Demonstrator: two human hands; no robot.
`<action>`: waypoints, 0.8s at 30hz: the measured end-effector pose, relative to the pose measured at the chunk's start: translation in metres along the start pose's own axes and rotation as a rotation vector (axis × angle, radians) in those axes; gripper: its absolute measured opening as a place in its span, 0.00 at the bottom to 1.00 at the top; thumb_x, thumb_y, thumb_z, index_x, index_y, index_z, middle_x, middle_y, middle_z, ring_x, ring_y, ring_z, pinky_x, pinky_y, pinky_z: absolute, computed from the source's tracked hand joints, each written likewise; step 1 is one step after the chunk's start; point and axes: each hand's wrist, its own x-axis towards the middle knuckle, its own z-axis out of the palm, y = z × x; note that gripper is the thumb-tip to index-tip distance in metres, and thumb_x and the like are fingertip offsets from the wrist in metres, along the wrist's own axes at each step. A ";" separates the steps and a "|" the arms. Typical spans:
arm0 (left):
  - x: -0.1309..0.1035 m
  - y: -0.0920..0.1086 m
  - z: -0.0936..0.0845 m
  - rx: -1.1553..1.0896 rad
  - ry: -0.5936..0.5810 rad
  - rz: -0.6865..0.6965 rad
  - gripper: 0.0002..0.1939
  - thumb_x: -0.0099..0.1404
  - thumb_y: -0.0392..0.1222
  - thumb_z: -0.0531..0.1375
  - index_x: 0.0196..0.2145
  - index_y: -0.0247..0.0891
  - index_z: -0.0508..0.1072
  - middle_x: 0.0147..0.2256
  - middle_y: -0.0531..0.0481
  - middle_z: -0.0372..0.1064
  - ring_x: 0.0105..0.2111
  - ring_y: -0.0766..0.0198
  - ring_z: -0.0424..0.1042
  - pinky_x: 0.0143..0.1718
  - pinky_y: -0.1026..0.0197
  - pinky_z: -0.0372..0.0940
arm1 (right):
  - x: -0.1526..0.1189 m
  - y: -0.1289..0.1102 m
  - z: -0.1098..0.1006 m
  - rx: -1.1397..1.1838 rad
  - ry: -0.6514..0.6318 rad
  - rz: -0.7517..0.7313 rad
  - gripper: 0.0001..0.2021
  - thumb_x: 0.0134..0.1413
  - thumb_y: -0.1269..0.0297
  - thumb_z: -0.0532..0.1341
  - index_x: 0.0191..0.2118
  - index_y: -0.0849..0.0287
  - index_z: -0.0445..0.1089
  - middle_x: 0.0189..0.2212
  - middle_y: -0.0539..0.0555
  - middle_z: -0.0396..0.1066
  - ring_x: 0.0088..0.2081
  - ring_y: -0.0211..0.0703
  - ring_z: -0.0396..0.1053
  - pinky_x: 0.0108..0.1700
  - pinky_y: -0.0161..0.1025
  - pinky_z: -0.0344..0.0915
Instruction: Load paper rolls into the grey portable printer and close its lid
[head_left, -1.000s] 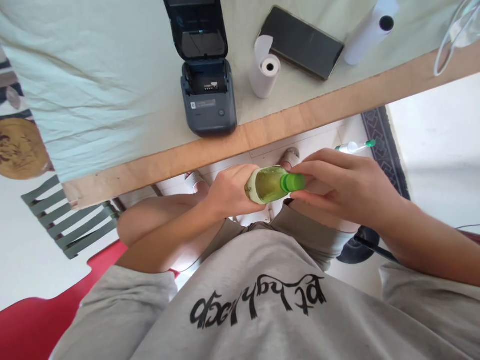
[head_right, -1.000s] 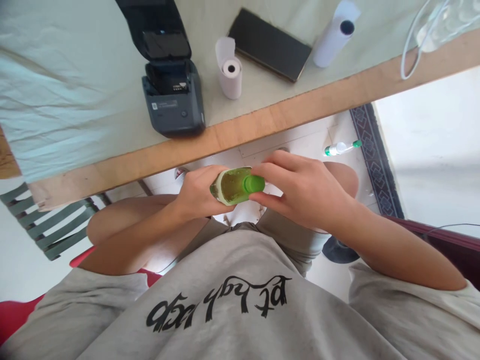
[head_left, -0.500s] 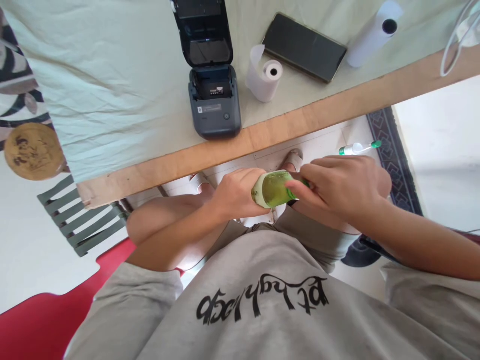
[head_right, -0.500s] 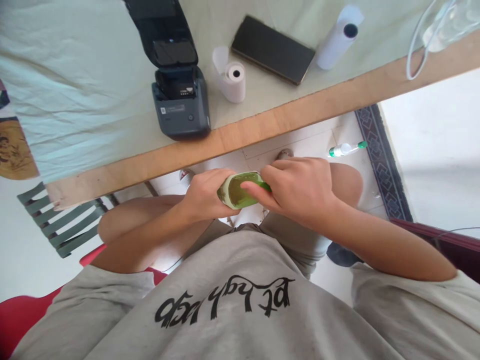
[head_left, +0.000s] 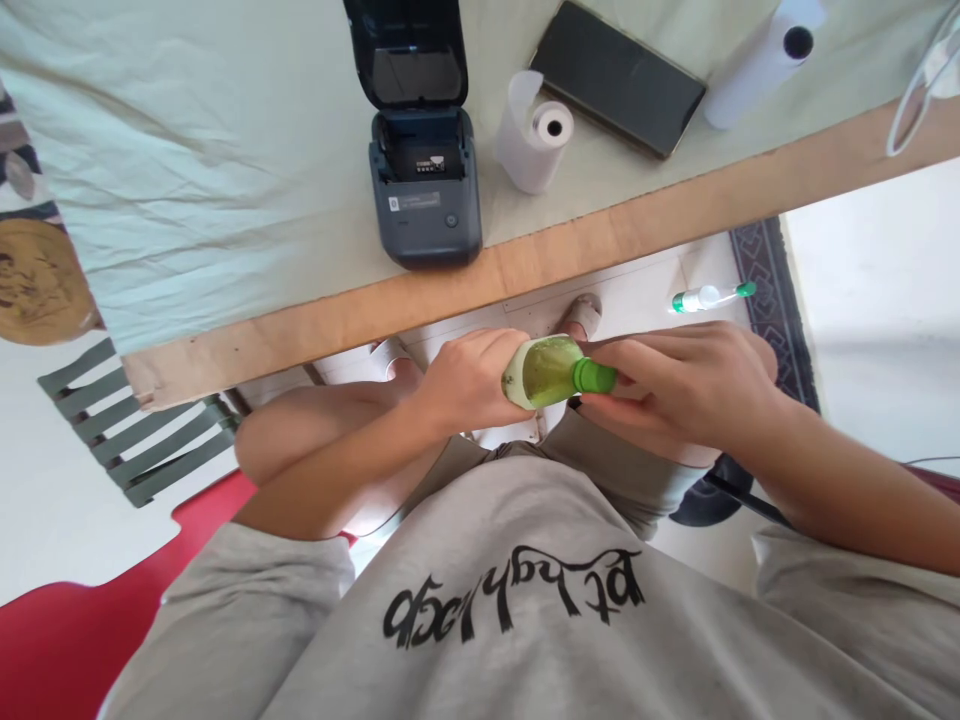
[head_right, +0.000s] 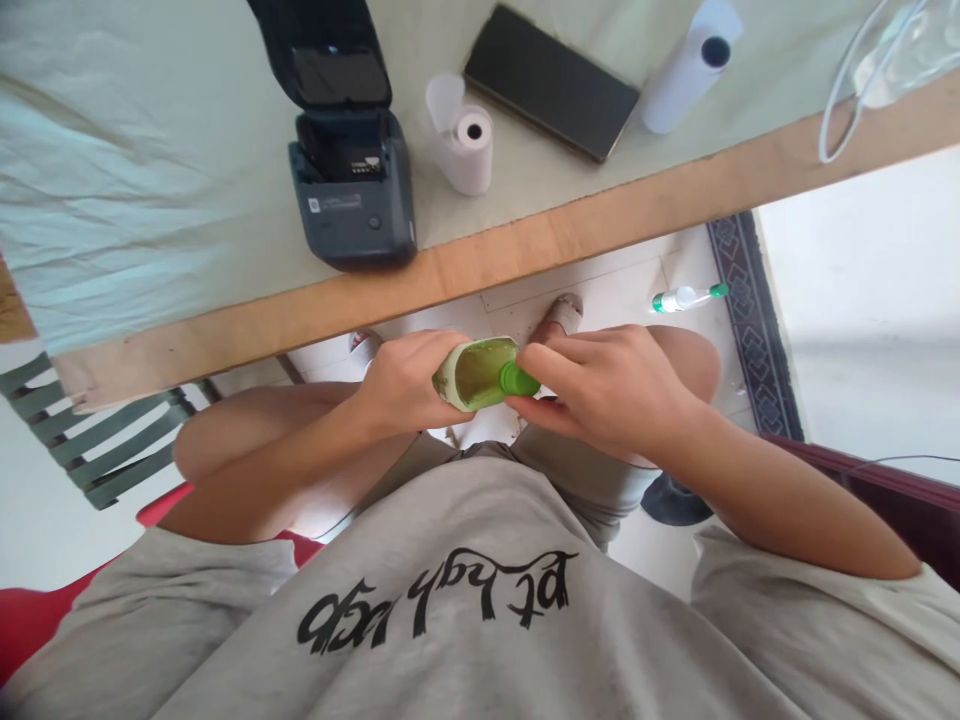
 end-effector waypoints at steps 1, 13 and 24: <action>0.000 0.001 0.000 0.003 -0.014 -0.005 0.17 0.55 0.51 0.61 0.37 0.37 0.68 0.33 0.49 0.74 0.33 0.59 0.74 0.32 0.59 0.65 | 0.003 0.001 0.003 -0.073 0.015 -0.045 0.13 0.56 0.55 0.59 0.28 0.59 0.67 0.18 0.48 0.65 0.20 0.34 0.58 0.23 0.36 0.48; 0.003 0.006 0.002 0.064 -0.189 -0.163 0.13 0.49 0.47 0.63 0.29 0.40 0.66 0.25 0.52 0.70 0.25 0.61 0.70 0.23 0.60 0.51 | 0.017 -0.003 0.031 -0.173 -0.290 0.329 0.26 0.58 0.49 0.46 0.19 0.59 0.66 0.14 0.52 0.59 0.18 0.35 0.48 0.25 0.37 0.37; 0.002 0.002 0.010 0.081 -0.167 -0.213 0.15 0.47 0.49 0.63 0.26 0.41 0.63 0.22 0.53 0.67 0.23 0.62 0.67 0.22 0.60 0.49 | 0.025 -0.001 0.039 -0.110 -0.322 0.489 0.27 0.59 0.50 0.45 0.17 0.60 0.65 0.14 0.54 0.58 0.19 0.35 0.48 0.25 0.37 0.39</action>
